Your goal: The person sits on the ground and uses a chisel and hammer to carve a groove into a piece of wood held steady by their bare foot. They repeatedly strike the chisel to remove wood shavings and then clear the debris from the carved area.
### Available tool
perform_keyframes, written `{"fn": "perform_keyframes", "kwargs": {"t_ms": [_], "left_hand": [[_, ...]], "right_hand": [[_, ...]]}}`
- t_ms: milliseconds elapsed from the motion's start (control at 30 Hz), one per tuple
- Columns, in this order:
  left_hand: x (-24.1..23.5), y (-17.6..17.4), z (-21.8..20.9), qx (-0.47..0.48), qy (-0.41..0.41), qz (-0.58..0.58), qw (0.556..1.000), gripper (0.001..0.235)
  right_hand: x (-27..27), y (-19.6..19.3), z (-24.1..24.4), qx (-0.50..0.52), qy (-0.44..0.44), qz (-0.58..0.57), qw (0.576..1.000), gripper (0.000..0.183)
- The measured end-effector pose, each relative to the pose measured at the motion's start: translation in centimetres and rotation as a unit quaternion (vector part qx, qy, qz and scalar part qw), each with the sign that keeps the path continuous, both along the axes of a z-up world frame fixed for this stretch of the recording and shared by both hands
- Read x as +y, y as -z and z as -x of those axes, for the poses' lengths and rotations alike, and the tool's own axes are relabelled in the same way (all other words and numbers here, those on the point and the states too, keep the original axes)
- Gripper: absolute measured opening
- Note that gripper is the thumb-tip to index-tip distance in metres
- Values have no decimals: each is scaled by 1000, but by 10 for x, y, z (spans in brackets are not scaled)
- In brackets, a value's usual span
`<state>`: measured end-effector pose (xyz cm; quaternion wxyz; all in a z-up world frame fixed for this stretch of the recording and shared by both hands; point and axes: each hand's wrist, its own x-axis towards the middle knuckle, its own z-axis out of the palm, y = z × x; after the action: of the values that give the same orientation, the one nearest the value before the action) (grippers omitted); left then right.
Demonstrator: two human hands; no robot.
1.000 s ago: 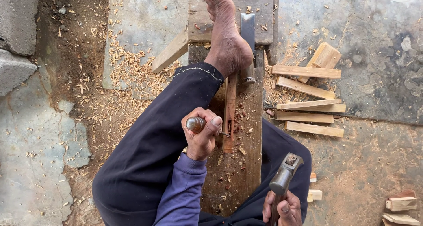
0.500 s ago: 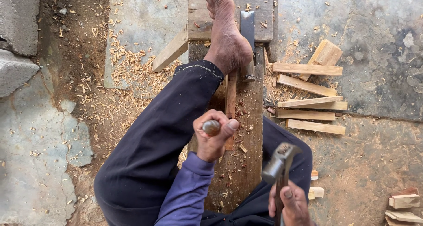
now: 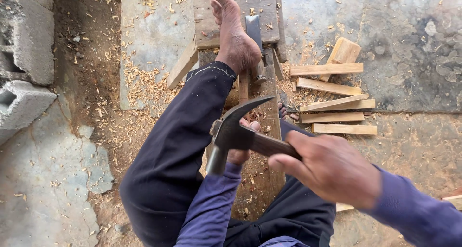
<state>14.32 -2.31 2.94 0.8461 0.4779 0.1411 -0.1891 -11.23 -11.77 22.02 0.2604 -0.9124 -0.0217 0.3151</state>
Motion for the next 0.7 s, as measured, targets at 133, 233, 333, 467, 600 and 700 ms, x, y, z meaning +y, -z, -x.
{"fn": "perform_keyframes", "kwargs": {"t_ms": [133, 233, 333, 467, 600, 700], "left_hand": [[17, 62, 38, -100, 27, -94, 990, 124], [35, 90, 163, -196, -21, -174, 965, 57], [58, 92, 249, -254, -45, -225, 940, 29], [46, 85, 250, -251, -53, -206, 944, 31], [28, 21, 145, -99, -52, -47, 993, 46], [-6, -33, -3, 69, -8, -46, 997, 99]], "right_hand": [[4, 18, 5, 11, -13, 41, 999, 58], [13, -17, 2, 13, 11, 2, 1000, 57], [9, -45, 13, -23, 20, -75, 997, 58], [3, 7, 20, -46, 23, -71, 996, 58], [-13, 62, 28, -36, 21, -4, 999, 61], [3, -28, 16, -60, 102, -118, 986, 53]]}}
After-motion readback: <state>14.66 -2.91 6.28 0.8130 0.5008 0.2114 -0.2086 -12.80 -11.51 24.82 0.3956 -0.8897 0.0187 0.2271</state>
